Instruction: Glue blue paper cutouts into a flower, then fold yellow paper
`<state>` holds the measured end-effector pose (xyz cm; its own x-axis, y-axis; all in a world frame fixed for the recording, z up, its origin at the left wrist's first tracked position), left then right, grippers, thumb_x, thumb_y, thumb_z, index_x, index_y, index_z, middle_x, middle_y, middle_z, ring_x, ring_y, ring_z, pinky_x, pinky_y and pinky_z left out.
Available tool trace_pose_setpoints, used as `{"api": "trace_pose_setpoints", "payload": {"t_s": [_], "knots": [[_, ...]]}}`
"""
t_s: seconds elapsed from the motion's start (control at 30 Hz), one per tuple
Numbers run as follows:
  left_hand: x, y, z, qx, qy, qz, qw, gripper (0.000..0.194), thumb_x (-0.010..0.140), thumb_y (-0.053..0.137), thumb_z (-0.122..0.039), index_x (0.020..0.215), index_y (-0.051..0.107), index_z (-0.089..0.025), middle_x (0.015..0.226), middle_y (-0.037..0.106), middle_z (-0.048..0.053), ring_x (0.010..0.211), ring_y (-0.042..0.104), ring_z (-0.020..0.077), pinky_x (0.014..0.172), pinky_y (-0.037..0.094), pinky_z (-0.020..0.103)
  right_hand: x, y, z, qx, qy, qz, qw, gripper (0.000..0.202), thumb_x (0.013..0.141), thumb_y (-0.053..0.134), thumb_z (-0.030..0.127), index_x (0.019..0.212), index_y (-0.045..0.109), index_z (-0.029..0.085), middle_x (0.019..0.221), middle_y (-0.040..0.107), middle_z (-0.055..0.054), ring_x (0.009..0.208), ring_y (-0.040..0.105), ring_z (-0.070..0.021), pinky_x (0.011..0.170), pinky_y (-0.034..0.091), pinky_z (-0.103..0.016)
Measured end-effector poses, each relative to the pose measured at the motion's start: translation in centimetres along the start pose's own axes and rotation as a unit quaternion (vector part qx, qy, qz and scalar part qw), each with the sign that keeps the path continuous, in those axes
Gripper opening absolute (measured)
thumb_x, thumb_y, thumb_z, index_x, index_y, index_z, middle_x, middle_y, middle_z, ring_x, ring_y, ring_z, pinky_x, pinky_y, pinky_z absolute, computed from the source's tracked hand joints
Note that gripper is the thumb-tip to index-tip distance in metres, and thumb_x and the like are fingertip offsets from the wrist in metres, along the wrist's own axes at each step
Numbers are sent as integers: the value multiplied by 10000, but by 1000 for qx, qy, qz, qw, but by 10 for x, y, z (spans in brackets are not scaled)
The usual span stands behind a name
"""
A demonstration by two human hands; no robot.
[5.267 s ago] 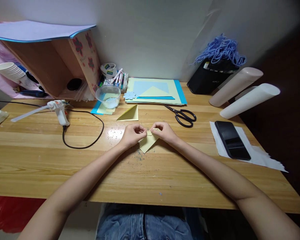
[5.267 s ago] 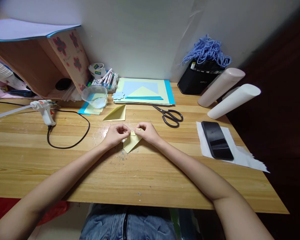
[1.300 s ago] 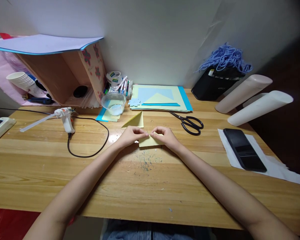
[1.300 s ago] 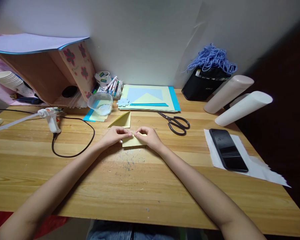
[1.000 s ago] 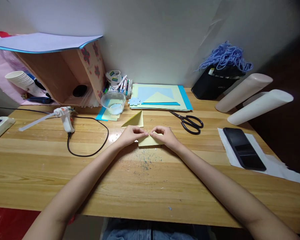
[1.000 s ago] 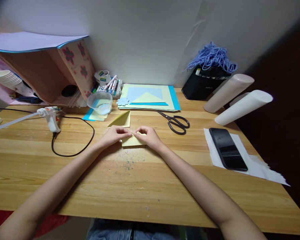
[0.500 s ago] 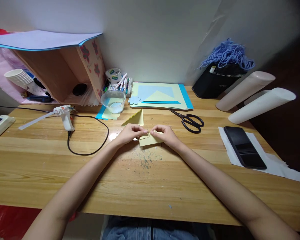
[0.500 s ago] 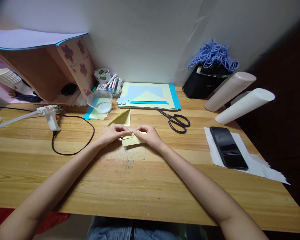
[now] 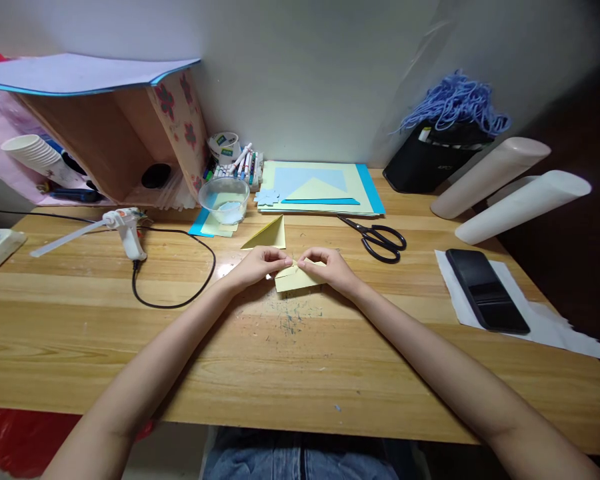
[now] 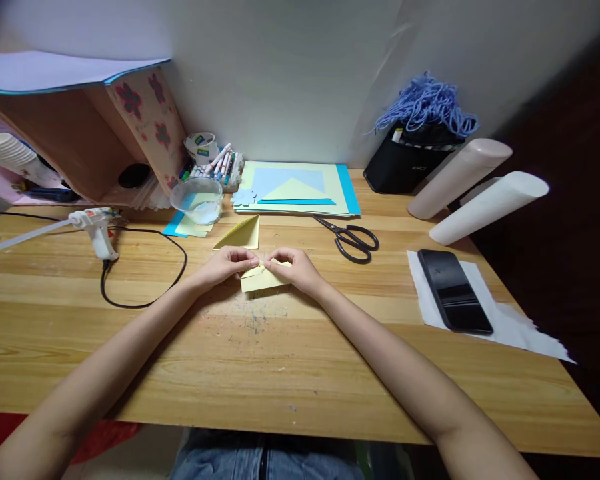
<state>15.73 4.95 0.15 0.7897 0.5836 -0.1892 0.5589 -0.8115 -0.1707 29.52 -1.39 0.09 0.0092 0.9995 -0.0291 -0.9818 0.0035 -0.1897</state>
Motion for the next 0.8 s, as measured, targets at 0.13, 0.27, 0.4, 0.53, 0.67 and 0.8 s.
{"api": "trace_pose_setpoints", "payload": {"t_s": [0.13,0.27,0.4,0.53,0.67,0.8], "knots": [[1,0,1,-21,-3,35,999,309,713,613,-428,748,614,-121,605,498,-19,534,419,69,488,315,192,-2,2,1,6,-9,13,1000,268,727,611,414,768,619,148,754,607,-22,685,527,-131,609,384,-231],[0,0,2,-36,-6,61,997,305,714,622,-417,784,615,-120,616,518,-15,525,431,64,479,320,187,-3,2,1,8,-13,22,1000,267,727,619,412,771,619,148,775,611,-29,706,532,-136,620,386,-233],[-2,0,3,-23,-7,65,998,300,718,620,-406,811,627,-121,636,553,-2,525,453,65,474,339,184,-3,3,1,5,-16,34,999,256,727,621,400,767,621,146,772,612,-29,705,535,-136,621,388,-234],[-2,0,4,-5,-7,45,999,281,714,624,-397,773,618,-122,608,542,-13,496,449,57,464,352,178,-3,3,1,-5,-23,33,999,249,731,616,392,774,627,147,770,615,-28,703,540,-136,625,394,-237],[-1,-1,3,8,-2,24,1000,255,716,621,-369,753,608,-118,599,535,-14,483,452,56,445,362,173,-2,2,2,-36,-45,5,998,241,728,611,384,757,625,146,757,619,-31,694,541,-139,628,405,-246],[-1,1,4,36,-6,30,999,238,712,618,-335,778,637,-107,669,589,24,530,498,76,468,391,184,-3,3,3,-61,-62,-6,996,233,731,599,378,749,625,147,757,627,-39,699,552,-148,631,416,-255]]}}
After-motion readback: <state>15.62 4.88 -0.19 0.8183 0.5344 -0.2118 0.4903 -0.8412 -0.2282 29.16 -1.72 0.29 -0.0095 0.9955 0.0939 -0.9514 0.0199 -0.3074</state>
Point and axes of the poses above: each hand's wrist, its own x-axis towards the middle knuckle, its own y-axis out of the palm, z = x × y, the point moved 5 cm from there along x, towards the middle knuckle
